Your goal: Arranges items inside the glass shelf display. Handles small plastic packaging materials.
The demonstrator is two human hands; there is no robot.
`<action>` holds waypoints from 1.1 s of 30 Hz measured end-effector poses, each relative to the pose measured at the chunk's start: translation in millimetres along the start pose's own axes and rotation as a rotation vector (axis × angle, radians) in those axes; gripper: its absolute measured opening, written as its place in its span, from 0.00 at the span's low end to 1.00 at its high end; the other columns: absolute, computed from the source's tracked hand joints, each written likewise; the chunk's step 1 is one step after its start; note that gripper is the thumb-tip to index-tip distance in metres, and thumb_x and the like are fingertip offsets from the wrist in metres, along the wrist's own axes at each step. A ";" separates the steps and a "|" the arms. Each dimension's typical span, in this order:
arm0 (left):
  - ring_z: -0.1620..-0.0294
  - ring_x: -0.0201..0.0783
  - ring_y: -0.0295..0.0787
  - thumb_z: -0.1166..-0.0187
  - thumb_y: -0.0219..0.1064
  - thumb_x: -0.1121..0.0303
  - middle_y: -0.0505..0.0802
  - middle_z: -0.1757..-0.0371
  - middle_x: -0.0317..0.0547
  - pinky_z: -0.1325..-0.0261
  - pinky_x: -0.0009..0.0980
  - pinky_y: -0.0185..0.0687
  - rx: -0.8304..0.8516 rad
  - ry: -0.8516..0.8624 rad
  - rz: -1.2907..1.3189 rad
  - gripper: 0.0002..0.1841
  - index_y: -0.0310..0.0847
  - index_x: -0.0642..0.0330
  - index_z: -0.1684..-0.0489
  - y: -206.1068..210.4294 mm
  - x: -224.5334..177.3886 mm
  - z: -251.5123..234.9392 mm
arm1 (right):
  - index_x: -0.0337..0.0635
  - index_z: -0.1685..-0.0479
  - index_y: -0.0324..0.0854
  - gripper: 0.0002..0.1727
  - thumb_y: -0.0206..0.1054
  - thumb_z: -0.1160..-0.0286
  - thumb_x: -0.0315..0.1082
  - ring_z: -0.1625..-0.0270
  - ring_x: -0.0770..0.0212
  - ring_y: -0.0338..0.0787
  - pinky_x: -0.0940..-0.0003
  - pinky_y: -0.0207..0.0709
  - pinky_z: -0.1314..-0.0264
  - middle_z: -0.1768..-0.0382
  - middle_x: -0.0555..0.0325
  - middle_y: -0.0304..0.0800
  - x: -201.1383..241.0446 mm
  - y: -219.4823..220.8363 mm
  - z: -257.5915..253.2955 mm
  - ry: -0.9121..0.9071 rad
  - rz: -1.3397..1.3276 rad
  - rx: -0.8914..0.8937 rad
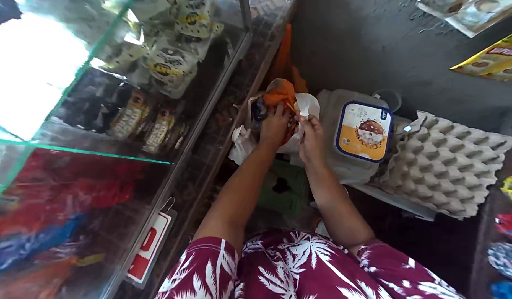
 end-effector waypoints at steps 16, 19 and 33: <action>0.21 0.61 0.75 0.16 0.62 0.72 0.80 0.24 0.69 0.19 0.53 0.67 -0.107 -0.381 0.263 0.25 0.70 0.74 0.22 14.6 85.8 13.5 | 0.32 0.52 0.93 0.10 0.68 0.24 0.25 0.42 0.57 0.95 0.65 0.86 0.36 0.47 0.43 0.95 13.2 110.8 -30.5 -0.532 0.641 0.354; 0.14 0.58 0.67 0.14 0.59 0.72 0.74 0.17 0.68 0.12 0.48 0.58 -0.199 -0.367 0.339 0.29 0.60 0.73 0.14 7.3 90.3 15.6 | 0.31 0.55 0.93 0.09 0.68 0.26 0.25 0.48 0.57 0.96 0.67 0.88 0.44 0.50 0.42 0.96 14.5 116.4 -23.4 -0.608 0.689 0.296; 0.21 0.61 0.76 0.20 0.62 0.76 0.81 0.26 0.71 0.17 0.53 0.65 -0.077 -0.229 0.358 0.24 0.71 0.78 0.25 10.5 84.9 46.7 | 0.31 0.37 0.78 0.20 0.69 0.28 0.27 0.54 0.57 0.93 0.64 0.87 0.48 0.52 0.45 0.92 -7.5 139.3 -39.6 -0.359 0.904 0.365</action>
Point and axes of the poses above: each hand's wrist, its own z-axis away from the middle knuckle, its own y-axis out of the palm, x = y × z, the point moved 10 cm from there along -z, towards the middle knuckle
